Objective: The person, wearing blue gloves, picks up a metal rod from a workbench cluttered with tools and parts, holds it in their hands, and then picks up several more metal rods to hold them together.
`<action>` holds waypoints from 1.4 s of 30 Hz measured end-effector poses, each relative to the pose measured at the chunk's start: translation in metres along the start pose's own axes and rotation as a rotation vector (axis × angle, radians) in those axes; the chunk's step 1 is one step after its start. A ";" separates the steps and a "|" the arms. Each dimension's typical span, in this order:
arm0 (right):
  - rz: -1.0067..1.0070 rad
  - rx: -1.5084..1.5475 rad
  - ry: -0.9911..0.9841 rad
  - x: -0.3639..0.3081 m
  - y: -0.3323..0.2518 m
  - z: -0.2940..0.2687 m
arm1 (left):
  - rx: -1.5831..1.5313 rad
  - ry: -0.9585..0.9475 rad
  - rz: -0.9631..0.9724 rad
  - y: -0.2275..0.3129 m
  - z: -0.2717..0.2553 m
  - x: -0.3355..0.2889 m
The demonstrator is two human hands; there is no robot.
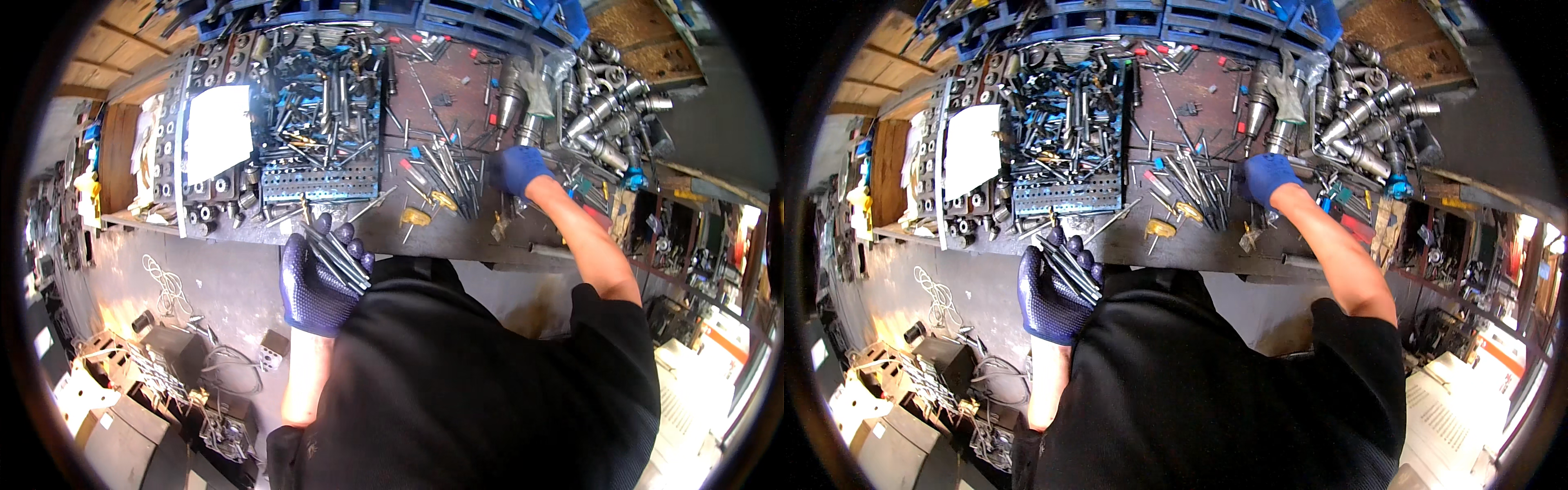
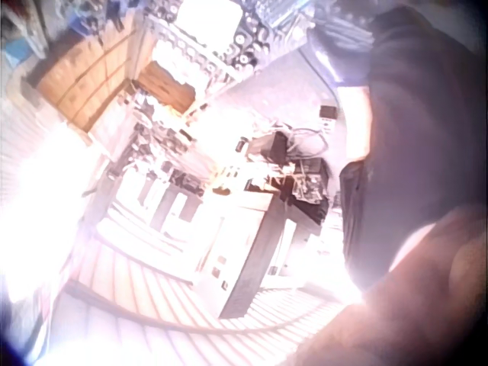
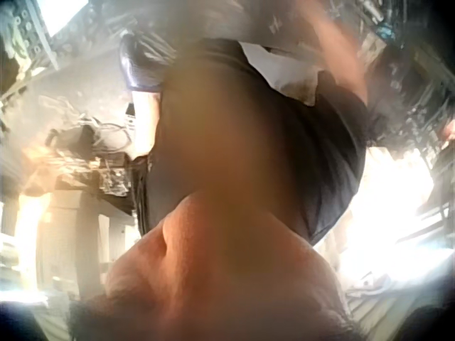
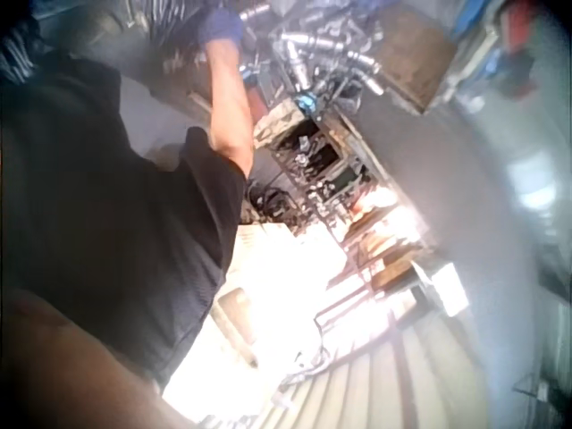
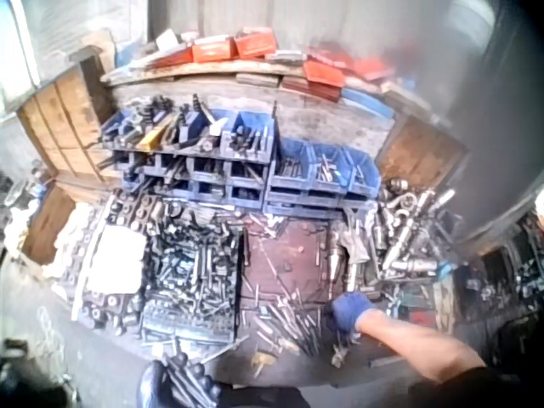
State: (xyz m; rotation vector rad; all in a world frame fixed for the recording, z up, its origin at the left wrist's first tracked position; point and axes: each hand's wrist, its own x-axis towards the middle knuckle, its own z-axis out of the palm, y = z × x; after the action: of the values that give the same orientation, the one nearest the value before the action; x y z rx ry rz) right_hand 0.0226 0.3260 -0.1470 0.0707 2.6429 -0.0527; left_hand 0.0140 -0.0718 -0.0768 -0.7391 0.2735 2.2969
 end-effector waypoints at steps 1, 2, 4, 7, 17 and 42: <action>-0.013 0.031 0.042 -0.002 -0.001 -0.006 | -0.017 -0.008 -0.001 0.000 -0.001 0.000; 0.017 0.039 0.125 0.000 -0.006 -0.012 | -0.003 0.044 0.009 0.001 -0.001 0.001; -0.084 0.344 0.260 -0.006 -0.021 -0.038 | 0.021 0.075 0.015 0.002 0.001 0.002; -0.123 1.262 0.262 -0.003 -0.055 -0.073 | 0.003 0.091 0.018 0.004 0.004 -0.002; -0.474 1.790 -0.015 -0.003 -0.139 -0.141 | 0.038 0.149 0.103 0.014 0.005 -0.010; -0.530 2.123 -0.237 0.040 -0.178 -0.149 | -0.119 0.153 0.132 0.053 -0.005 -0.013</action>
State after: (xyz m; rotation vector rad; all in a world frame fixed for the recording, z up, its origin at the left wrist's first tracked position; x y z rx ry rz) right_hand -0.0936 0.1577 -0.0310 0.0381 1.1432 -2.5376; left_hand -0.0121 -0.1200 -0.0735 -0.9867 0.2635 2.4005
